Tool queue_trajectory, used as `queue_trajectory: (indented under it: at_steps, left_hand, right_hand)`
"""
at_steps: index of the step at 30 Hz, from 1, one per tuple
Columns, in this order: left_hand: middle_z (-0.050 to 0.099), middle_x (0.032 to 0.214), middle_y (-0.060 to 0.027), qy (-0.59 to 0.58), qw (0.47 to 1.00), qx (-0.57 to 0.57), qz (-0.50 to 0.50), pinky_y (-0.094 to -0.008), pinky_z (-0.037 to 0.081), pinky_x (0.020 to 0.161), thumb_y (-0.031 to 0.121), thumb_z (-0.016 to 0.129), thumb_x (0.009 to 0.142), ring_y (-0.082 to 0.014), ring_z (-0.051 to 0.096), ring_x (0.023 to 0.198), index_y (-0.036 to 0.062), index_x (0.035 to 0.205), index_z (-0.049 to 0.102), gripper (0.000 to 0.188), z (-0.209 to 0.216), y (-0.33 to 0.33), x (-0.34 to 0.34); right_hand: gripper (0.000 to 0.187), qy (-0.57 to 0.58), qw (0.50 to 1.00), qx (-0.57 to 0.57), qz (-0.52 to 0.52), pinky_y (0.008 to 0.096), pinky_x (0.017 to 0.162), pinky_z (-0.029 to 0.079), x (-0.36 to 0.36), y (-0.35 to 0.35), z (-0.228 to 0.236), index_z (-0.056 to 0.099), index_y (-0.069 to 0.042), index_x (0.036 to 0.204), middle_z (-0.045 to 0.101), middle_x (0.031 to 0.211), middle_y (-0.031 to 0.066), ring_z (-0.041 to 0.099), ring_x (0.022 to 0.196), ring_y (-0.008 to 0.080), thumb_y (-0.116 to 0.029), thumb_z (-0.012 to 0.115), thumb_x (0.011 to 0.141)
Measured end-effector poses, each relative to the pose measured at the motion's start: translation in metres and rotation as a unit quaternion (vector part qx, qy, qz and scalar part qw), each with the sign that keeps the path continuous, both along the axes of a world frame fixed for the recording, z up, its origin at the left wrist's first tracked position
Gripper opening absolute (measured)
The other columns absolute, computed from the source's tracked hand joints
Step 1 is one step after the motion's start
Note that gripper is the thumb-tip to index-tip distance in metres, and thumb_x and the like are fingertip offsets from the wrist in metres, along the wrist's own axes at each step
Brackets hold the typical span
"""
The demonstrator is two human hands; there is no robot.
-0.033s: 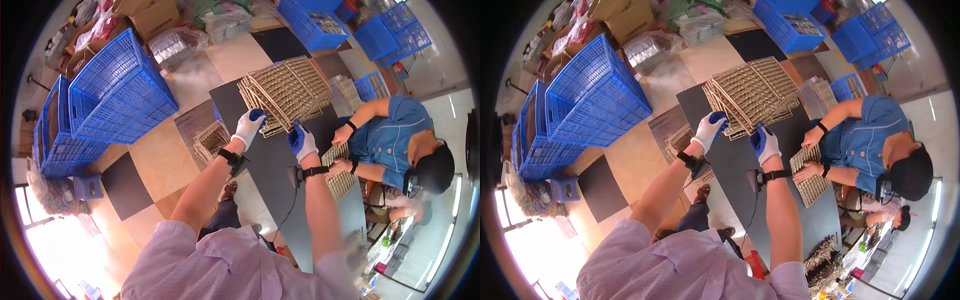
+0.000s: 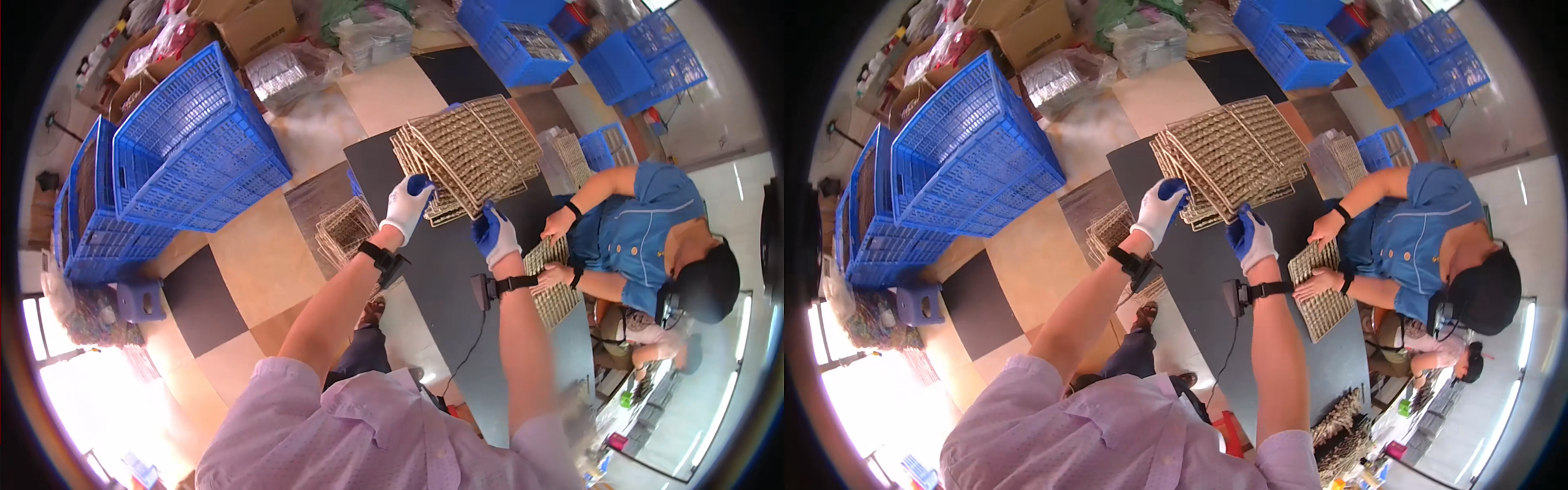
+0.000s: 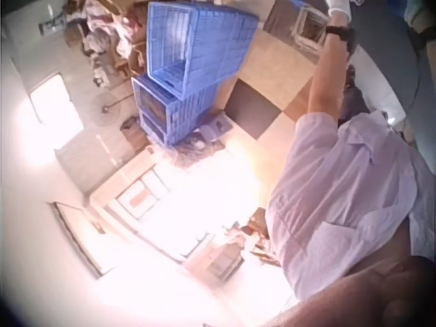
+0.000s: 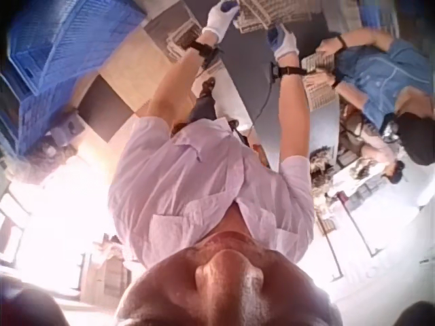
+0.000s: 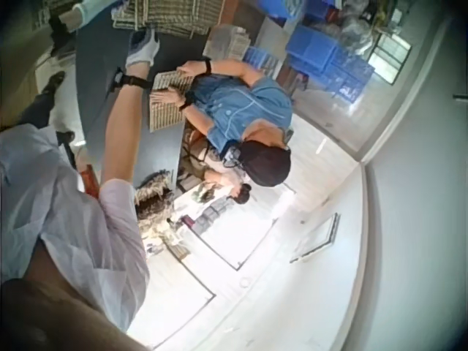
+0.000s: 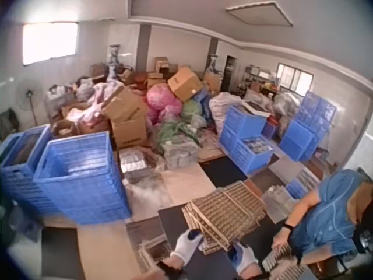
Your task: The person assembles woven baskets by inserting pre-cut woven strips into rectangular wire frames. They repeatedly pick up strips, align them with the frame slots, and press them into place. Finished baskets are stacked on the table, and the person handles multiple frames and strips throughout the process.
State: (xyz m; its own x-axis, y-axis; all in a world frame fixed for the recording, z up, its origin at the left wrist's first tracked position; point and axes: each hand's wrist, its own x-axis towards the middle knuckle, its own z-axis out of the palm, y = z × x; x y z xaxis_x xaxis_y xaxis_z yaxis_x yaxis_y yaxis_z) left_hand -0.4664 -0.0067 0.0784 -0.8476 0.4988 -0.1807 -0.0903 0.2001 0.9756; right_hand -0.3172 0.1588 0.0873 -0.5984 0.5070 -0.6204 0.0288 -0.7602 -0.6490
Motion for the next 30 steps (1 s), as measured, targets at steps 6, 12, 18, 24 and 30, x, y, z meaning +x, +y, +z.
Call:
queue_trajectory:
  at_steps: [6,12,18,24,30]
  left_hand:
    - [0.05,0.131,-0.0218,0.149,0.977,-0.09,0.125,-0.0411,0.039,0.104,0.042,0.069,0.082,-0.0365,0.045,0.125,0.0067,0.128,0.054,0.06,0.014,0.023,-0.053]
    - [0.052,0.131,-0.0173,0.038,0.984,-0.177,-0.005,-0.0399,0.037,0.106,0.052,0.068,0.08,-0.0337,0.046,0.126,0.0065,0.124,0.06,0.064,0.02,0.041,-0.089]
    - [0.053,0.129,-0.0141,0.175,0.964,-0.165,0.11,-0.0409,0.036,0.105,0.04,0.075,0.075,-0.0319,0.043,0.124,0.0065,0.111,0.065,0.051,0.035,0.054,-0.062]
    - [0.057,0.121,-0.0164,0.104,0.979,0.141,0.108,-0.0354,0.047,0.094,0.011,0.076,0.074,-0.0256,0.058,0.108,-0.0011,0.113,0.056,0.045,0.074,0.075,-0.021]
    - [0.063,0.083,-0.004,-0.052,0.958,0.246,0.135,-0.0269,0.048,0.059,0.002,0.069,0.083,-0.0101,0.057,0.068,0.0011,0.102,0.053,0.024,0.094,0.096,-0.001]
  right_hand:
    - [0.014,0.004,0.999,-0.047,-0.019,0.0297,0.05,0.051,0.015,0.012,-0.011,0.059,-0.012,0.085,0.061,0.067,0.0031,0.059,0.053,0.0163,-0.023,0.062,0.093]
    - [0.011,-0.029,0.999,-0.02,-0.002,0.0324,0.052,0.052,0.01,0.012,-0.025,0.058,-0.012,0.087,0.061,0.068,0.0039,0.06,0.056,0.0183,-0.02,0.06,0.094]
    - [0.008,-0.146,0.987,0.062,0.002,0.0357,0.06,0.056,0.001,0.002,-0.023,0.058,-0.01,0.098,0.064,0.077,0.0068,0.064,0.064,0.0217,-0.015,0.053,0.095]
    - [0.012,-0.187,0.973,0.123,0.058,0.035,0.063,0.057,-0.005,-0.008,-0.012,0.057,-0.007,0.101,0.064,0.08,0.0084,0.065,0.067,0.0211,-0.014,0.049,0.096]
    - [0.014,-0.187,0.96,0.189,0.088,0.0345,0.069,0.057,-0.003,-0.017,-0.005,0.055,-0.004,0.103,0.065,0.086,0.0094,0.066,0.074,0.0207,-0.015,0.048,0.098]
